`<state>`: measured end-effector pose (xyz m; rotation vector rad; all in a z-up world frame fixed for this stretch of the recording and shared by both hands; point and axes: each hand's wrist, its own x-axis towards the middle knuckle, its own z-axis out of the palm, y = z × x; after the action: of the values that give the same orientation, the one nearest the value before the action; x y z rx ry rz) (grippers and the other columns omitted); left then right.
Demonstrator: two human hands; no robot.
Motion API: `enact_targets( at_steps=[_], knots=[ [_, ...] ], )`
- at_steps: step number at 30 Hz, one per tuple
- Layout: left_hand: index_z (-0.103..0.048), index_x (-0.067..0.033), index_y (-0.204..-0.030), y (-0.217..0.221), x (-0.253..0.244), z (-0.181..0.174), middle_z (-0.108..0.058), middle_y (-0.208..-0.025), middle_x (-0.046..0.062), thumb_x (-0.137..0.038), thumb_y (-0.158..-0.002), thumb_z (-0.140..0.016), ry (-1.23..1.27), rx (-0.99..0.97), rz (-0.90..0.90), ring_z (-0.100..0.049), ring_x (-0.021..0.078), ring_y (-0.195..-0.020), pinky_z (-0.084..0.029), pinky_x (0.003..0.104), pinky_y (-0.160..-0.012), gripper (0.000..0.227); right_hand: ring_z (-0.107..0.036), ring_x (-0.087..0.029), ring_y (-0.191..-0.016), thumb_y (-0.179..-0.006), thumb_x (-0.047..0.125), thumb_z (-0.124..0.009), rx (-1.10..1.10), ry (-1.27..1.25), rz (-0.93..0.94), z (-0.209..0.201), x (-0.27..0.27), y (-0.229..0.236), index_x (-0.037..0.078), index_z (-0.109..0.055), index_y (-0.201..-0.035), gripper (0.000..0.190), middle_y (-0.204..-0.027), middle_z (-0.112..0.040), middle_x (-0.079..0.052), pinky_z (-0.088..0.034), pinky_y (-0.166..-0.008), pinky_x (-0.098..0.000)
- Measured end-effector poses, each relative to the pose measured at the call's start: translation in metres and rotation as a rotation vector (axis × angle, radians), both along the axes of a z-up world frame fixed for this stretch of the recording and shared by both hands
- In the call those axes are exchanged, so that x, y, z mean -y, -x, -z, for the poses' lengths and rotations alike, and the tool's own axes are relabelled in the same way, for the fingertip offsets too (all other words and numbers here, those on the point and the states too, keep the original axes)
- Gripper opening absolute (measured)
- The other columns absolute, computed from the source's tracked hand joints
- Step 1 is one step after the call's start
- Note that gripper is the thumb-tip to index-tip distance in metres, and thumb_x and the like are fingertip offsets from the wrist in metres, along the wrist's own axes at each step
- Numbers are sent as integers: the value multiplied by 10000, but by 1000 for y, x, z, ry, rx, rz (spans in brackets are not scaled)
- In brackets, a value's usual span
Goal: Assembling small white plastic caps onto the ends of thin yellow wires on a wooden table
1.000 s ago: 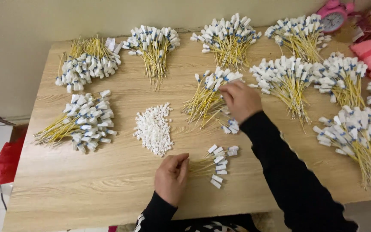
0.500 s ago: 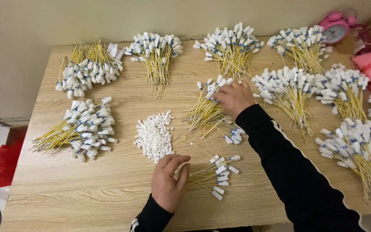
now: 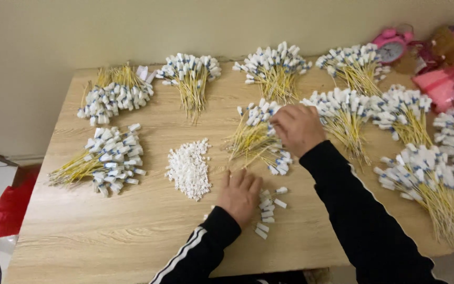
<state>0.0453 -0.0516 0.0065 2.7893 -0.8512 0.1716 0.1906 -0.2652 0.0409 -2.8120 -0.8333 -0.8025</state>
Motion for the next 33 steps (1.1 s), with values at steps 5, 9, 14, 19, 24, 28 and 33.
enact_targets(
  at_steps=[5,9,14,19,24,28,33],
  knots=[
    [-586,-202,-1158,-15,-15,65,-621,-1056,36,-266,-905,-452,22,22,-69,-539,277,-1112,-300,597,-1033,293,-627,-250,-829,-806,94,-714,-7,-409,-15,-19,13,55,141,-676,-1099,299,-990,-599,-49,-512,-739,-361],
    [-684,-279,-923,-18,-31,94,-641,-808,-26,-335,-834,-641,104,211,-95,-649,210,-857,-416,483,-927,114,-598,-322,-793,-916,-60,-598,-240,-799,-39,-49,-8,125,-25,-634,-1125,215,-964,-534,-179,-535,-716,-390],
    [-690,-369,-959,-1,-46,75,-616,-779,-117,-385,-843,-624,284,139,-204,-656,99,-838,-437,325,-877,134,-620,-239,-780,-859,2,-697,-326,-931,29,-9,-8,161,34,-688,-1080,224,-893,-559,-109,-538,-690,-313],
    [-724,-368,-842,26,-58,61,-635,-721,-94,-349,-832,-656,267,182,-289,-658,137,-774,-462,344,-798,71,-602,-151,-750,-843,16,-712,-402,-1000,10,-5,-16,175,84,-706,-1072,238,-872,-559,-57,-539,-676,-265],
    [-706,-264,-1007,39,-55,36,-645,-950,-31,-307,-816,-659,231,357,-197,-615,208,-963,-438,418,-897,201,-647,-233,-756,-834,61,-718,-415,-862,16,-6,-21,175,96,-717,-1052,220,-912,-616,-104,-545,-657,-310],
    [-712,-193,-1023,50,-30,-40,-668,-911,-2,-189,-880,-633,474,411,-88,-660,204,-893,-467,363,-861,163,-674,-242,-759,-830,65,-715,-408,-798,4,-21,-29,177,120,-733,-1043,221,-936,-639,-107,-559,-673,-328],
    [-628,-85,-1181,40,-22,-88,-659,-1134,111,-218,-872,-674,449,305,-73,-586,302,-1150,-259,516,-1083,339,-674,-286,-762,-828,75,-717,-272,-550,-158,-49,-50,176,104,-720,-963,138,-860,-634,-90,-551,-673,-353]
  ],
)
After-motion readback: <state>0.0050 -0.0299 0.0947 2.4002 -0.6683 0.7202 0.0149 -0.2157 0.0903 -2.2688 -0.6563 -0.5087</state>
